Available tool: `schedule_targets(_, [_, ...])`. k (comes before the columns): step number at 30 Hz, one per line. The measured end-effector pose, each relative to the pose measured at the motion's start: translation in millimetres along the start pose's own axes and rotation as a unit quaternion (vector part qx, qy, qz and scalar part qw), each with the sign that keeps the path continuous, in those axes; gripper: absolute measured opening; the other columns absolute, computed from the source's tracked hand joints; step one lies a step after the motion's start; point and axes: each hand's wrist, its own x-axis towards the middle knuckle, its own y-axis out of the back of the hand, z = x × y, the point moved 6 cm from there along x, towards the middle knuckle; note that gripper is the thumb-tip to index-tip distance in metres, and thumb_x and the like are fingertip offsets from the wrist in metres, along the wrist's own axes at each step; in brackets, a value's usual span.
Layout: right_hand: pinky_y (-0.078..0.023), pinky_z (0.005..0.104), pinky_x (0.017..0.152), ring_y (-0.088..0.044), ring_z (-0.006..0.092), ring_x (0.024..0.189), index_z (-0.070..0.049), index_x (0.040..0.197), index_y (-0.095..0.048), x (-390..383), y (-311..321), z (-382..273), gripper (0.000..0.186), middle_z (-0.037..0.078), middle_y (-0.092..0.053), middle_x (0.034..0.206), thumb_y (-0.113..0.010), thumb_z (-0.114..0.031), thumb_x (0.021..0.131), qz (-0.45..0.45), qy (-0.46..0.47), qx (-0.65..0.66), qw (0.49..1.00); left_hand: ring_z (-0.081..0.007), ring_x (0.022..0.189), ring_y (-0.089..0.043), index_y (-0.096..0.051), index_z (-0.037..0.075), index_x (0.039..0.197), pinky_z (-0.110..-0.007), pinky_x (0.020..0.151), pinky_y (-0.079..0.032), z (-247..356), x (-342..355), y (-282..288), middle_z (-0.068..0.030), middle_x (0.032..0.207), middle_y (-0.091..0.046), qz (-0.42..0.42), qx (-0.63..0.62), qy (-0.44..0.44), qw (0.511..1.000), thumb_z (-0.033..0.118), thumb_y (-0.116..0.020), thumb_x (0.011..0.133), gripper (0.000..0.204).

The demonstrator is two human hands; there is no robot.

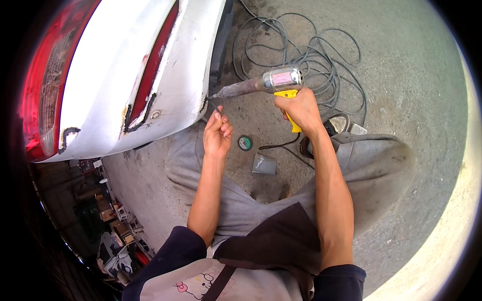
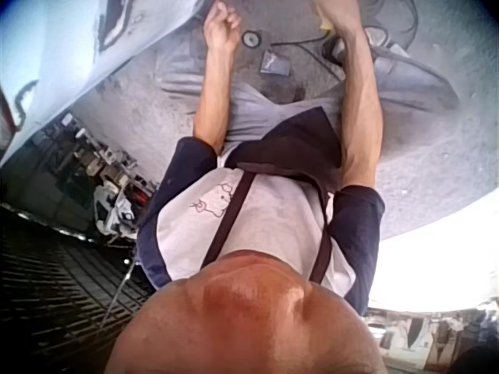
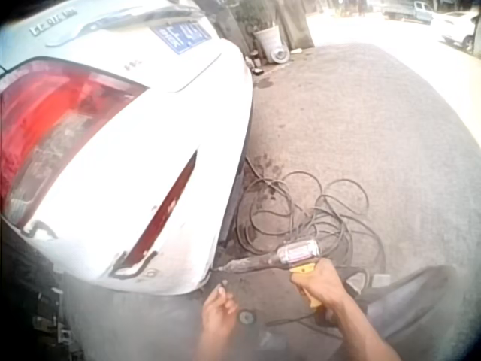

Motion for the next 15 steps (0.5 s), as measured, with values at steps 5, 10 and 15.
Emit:
schedule_targets(5, [-0.039,0.0261,0.045,-0.051,0.0107,0.048,0.001,0.072,-0.058,0.4,0.3,0.5,0.009,0.003,-0.055,0.058,-0.061,-0.007,0.07,-0.002,0.001,0.0,1.0,-0.0101,0.059,-0.044,-0.051,-0.001,0.122,-0.023,0.05,-0.036,-0.8,2.3,2.5,-0.0066,0.079,-0.054,-0.009,-0.003,-0.002,1.0,0.013,-0.053,0.097,0.029])
schedule_targets(10, [-0.04,0.0259,0.046,-0.052,0.0106,0.049,0.001,0.074,-0.059,0.8,0.4,1.5,0.009,0.003,-0.055,0.06,-0.062,-0.007,0.071,-0.001,-0.003,0.002,1.0,-0.0103,0.06,-0.044,-0.052,-0.001,0.122,-0.023,0.051,-0.036,-0.9,2.8,3.1,-0.0066,0.08,-0.054,-0.013,-0.007,-0.002,1.0,0.013,-0.052,0.097,0.028])
schedule_targets(15, [-0.041,0.0258,0.046,-0.052,0.0107,0.049,0.001,0.076,-0.059,1.1,0.4,3.1,0.01,0.003,-0.056,0.061,-0.063,-0.007,0.072,-0.002,-0.004,0.005,1.0,-0.0104,0.06,-0.044,-0.052,-0.001,0.121,-0.023,0.05,-0.036,-0.2,3.2,3.6,-0.0066,0.079,-0.054,-0.012,-0.004,-0.001,1.0,0.013,-0.053,0.097,0.028])
